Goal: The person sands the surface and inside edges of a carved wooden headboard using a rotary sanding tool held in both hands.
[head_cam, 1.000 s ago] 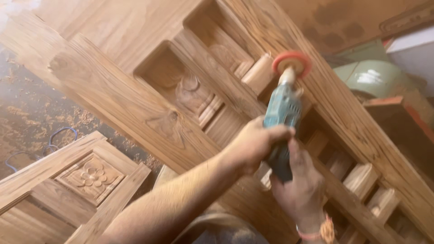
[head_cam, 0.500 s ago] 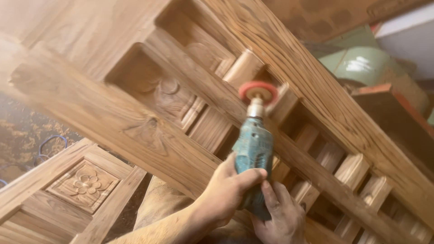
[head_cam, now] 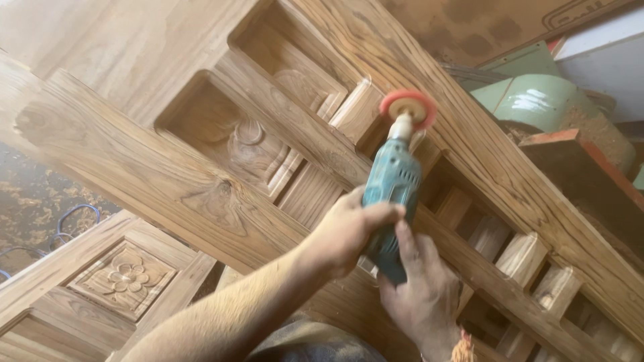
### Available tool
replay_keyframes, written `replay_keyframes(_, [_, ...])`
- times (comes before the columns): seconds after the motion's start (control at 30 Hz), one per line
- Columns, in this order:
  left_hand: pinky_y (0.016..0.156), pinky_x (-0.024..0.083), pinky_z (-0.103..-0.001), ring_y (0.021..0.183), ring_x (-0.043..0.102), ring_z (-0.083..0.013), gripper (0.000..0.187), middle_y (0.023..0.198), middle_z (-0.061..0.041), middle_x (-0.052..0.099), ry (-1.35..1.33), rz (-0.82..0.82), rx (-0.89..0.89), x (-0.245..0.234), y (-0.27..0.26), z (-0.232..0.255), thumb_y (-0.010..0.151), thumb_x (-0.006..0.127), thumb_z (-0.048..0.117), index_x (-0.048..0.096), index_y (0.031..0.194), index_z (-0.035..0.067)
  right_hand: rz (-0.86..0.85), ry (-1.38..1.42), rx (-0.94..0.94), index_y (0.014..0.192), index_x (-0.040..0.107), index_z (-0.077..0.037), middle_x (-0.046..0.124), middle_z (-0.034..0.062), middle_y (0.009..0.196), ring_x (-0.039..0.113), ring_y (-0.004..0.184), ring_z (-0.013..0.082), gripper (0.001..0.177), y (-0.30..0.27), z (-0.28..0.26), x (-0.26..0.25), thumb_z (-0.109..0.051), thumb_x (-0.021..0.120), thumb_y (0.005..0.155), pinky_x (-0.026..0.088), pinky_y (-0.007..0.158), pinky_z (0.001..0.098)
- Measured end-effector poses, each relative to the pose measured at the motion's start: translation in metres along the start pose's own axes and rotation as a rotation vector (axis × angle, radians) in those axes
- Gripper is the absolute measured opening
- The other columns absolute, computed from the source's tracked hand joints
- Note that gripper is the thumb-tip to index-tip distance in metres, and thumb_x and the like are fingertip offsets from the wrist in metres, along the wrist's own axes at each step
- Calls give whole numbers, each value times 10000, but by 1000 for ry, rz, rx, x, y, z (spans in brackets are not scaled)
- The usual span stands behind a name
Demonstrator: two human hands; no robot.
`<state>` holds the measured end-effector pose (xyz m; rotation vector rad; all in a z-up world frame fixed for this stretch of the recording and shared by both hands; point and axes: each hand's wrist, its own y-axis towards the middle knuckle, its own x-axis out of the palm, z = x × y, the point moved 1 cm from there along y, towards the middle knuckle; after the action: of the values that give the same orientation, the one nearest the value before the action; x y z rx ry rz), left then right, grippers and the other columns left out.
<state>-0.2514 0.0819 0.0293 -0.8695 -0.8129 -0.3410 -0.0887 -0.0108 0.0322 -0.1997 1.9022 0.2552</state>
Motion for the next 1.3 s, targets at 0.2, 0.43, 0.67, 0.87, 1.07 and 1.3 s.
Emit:
replay_keyframes(0.2, [875, 591, -405, 1034, 636, -251, 623, 1145, -174, 619, -50, -40, 67, -3, 12, 19, 839, 689, 155, 458, 1382, -45, 38, -54, -40, 1593, 250, -206, 624, 152, 1071, 693, 804, 281, 1037, 38, -10, -17, -93, 813, 729, 587, 614, 397])
replay_keyframes(0.43, [833, 593, -373, 959, 656, -204, 494, 1120, -149, 627, -122, -62, 203, -23, 4, 28, 888, 690, 146, 519, 1307, -52, 50, -44, -127, 1580, 318, -228, 625, 141, 1097, 691, 862, 320, 993, 62, -33, -21, -74, 781, 716, 580, 671, 424])
replay_keyframes(0.67, [817, 608, -401, 945, 670, -242, 531, 1118, -186, 627, -182, -40, 192, -38, -5, 37, 879, 651, 164, 490, 1336, -54, -79, -121, -149, 1546, 366, -256, 612, 132, 1021, 675, 764, 308, 978, 77, -34, -18, -138, 822, 689, 572, 636, 438])
replay_keyframes(0.87, [896, 599, -405, 1052, 639, -264, 627, 1189, -182, 604, -203, 15, 130, -35, -38, 16, 823, 665, 175, 446, 1380, -14, -155, -98, -161, 1524, 363, -256, 623, 164, 1043, 674, 734, 320, 994, 47, -38, -18, -149, 831, 654, 572, 616, 447])
replay_keyframes(1.07, [872, 579, -365, 1039, 610, -222, 563, 1149, -139, 592, -246, 4, 141, -33, -55, -17, 850, 668, 184, 468, 1345, 5, -132, -29, -230, 1543, 305, -316, 635, 159, 1072, 693, 783, 289, 1059, 19, -36, -19, -137, 841, 647, 594, 650, 420])
replay_keyframes(1.3, [831, 582, -370, 985, 616, -223, 546, 1126, -139, 583, -259, 51, 190, -40, -73, -32, 860, 675, 176, 467, 1334, 2, -209, 6, -255, 1553, 279, -347, 652, 131, 1030, 698, 813, 269, 1108, 7, -38, -15, -98, 839, 630, 606, 688, 411])
